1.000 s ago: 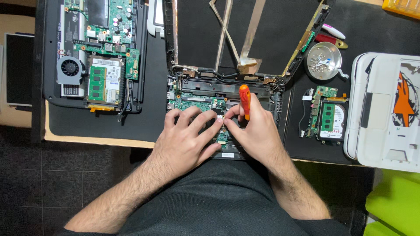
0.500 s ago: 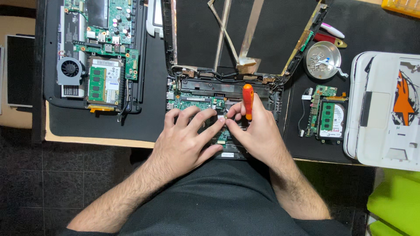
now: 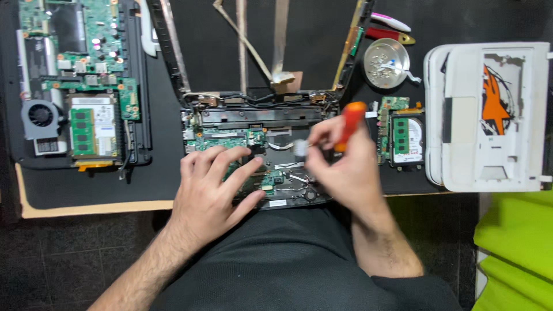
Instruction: The person uses a screwdriver to remove screws from a laptop motherboard and then lifts the board out of the chassis. They then proceed to remove screws from the laptop's cooling fan assembly.
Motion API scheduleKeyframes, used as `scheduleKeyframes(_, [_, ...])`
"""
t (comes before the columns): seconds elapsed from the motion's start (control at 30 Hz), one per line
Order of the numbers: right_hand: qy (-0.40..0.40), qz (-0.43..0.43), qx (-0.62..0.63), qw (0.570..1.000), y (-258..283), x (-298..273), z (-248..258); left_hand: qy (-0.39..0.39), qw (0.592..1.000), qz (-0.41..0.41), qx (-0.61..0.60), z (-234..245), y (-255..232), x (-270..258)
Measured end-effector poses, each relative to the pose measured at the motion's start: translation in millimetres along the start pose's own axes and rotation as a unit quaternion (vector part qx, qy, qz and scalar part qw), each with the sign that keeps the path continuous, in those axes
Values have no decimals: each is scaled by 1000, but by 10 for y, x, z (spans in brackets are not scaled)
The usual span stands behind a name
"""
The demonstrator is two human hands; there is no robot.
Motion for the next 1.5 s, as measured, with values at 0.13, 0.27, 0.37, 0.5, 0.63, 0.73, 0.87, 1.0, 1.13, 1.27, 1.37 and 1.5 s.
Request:
scheduleKeyframes(0.13, [-57, -4, -55, 997, -125, -136, 846, 3, 1000, -4, 10, 39, -34, 35])
scheduleKeyframes(0.27, [-167, -113, -189, 961, -356, -418, 1544, 29, 998, -4, 53, 87, -82, 81])
scheduleKeyframes(0.37, [-193, -129, -247, 941, -462, -555, 1748, 26, 998, -4, 57, 94, -99, 87])
scheduleKeyframes(0.5, [-192, -131, -264, 936, -472, -523, 1737, 18, 998, -2, 62, 84, -115, 90])
scheduleKeyframes(0.63, [-194, -127, -306, 923, -512, -479, 1723, 26, 998, -1, 60, 76, -122, 103])
scheduleKeyframes(0.73, [-188, -124, -336, 915, -558, -480, 1723, 25, 998, 4, 59, 72, -115, 102])
scheduleKeyframes(0.87, [-188, -124, -290, 930, -517, -475, 1712, 21, 998, 1, 60, 74, -111, 95])
scheduleKeyframes(1.0, [-172, -109, -369, 907, -627, -492, 1702, 20, 998, -2, 56, 86, -112, 94])
scheduleKeyframes(1.13, [-163, -120, -401, 893, -641, -504, 1726, 20, 998, 0, 55, 71, -96, 82])
scheduleKeyframes(1.27, [-129, -118, -390, 904, -648, -514, 1691, 20, 998, -1, 55, 70, -96, 84])
scheduleKeyframes(1.37, [-97, -116, -397, 905, -662, -499, 1629, 20, 998, -1, 52, 73, -105, 90])
scheduleKeyframes(1.5, [-75, -91, -431, 894, -675, -515, 1565, 29, 998, -2, 48, 87, -90, 90])
Point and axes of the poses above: each hand's wrist, its own x-axis towards the middle knuckle, its own z-axis out of the back of the hand, y = z × x, the point moved 7 cm from there along x, towards the middle knuckle, and after that the axes turned 3 degrees about y, right-handed, at the moved point
